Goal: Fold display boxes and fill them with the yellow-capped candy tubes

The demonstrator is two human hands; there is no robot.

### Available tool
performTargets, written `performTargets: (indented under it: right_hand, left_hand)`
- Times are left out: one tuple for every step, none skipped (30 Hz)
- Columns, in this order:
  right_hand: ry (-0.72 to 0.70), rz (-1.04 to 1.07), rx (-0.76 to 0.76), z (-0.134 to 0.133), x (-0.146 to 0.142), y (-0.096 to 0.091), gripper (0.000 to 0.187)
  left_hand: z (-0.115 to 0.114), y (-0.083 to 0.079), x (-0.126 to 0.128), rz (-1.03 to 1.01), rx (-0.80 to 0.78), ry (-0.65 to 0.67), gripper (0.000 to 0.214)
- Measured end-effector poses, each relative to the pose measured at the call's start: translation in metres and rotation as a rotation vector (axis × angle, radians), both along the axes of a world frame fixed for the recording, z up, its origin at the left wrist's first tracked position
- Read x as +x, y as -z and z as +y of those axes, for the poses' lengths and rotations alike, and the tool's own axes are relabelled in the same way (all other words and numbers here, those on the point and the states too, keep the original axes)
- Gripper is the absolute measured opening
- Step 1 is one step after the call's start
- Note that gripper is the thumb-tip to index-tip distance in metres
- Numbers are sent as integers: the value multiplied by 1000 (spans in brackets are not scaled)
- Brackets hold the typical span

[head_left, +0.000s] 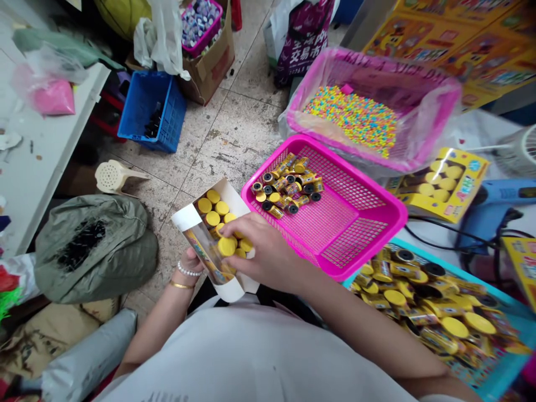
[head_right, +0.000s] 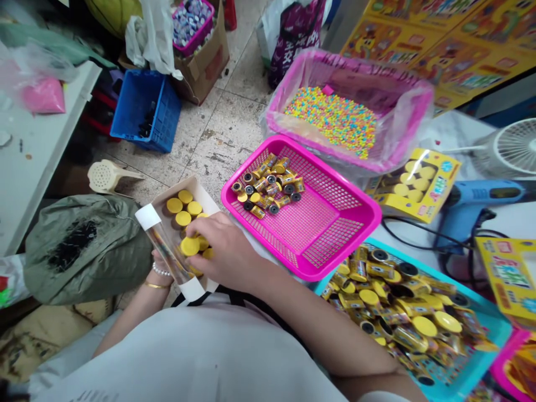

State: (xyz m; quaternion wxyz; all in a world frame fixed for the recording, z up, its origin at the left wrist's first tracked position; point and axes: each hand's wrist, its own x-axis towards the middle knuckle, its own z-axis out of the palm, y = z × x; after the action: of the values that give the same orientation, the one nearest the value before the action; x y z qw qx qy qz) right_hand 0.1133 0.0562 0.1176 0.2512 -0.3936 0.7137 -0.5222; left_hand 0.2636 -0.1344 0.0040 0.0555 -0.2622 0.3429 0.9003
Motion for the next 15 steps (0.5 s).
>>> performTargets:
  right_hand:
    - [-57,52,9,0,1,0,26]
    - [-115,87,7,1,1,1,26]
    - [-150,101,-8,4,0,2,26]
    - [-142,94,-30,8,-3,6,26]
    - [-77,84,-39,13,-8,11,23]
    - [40,86,-4,19,-15,19,19]
    - [185,107,99,26,-22,30,17]
    - [319,149,281,33,-30,44,20]
    - [420,199,512,39,-37,59,23]
    - [452,240,746,45,-43,75,28]
    - [424,260,931,49,-47,91,33]
    - [376,262,1038,52,-49,106,36]
    - [320,255,1087,55,-48,120,36]
    - [284,246,1093,57,-45,131,34]
    - [269,236,1084,60,-41,140,32]
  left_hand:
    - [1,-3,-1,21,2,2,67]
    - [1,-5,-3,43,1,3,68]
    - [1,-8,-5,60,-3,7,70]
    - [2,-11,-6,72,-8,16,71]
    - [2,-14,-8,77,-12,28,72]
    - [1,-17,-9,76,-12,41,73]
    - [1,-18,-10,70,-9,54,73]
    - [0,-18,-11,62,-1,64,72]
    - [-1,-18,-11,59,6,67,71]
    - [-1,-16,-10,60,12,62,69]
    - [-2,-13,-9,61,16,56,66]
    - [-3,-10,-8,59,20,51,64]
    - [-3,-7,-7,48,24,44,64]
    - [-4,-5,-6,18,33,36,66]
    - [-5,-3,-4,-18,43,30,69]
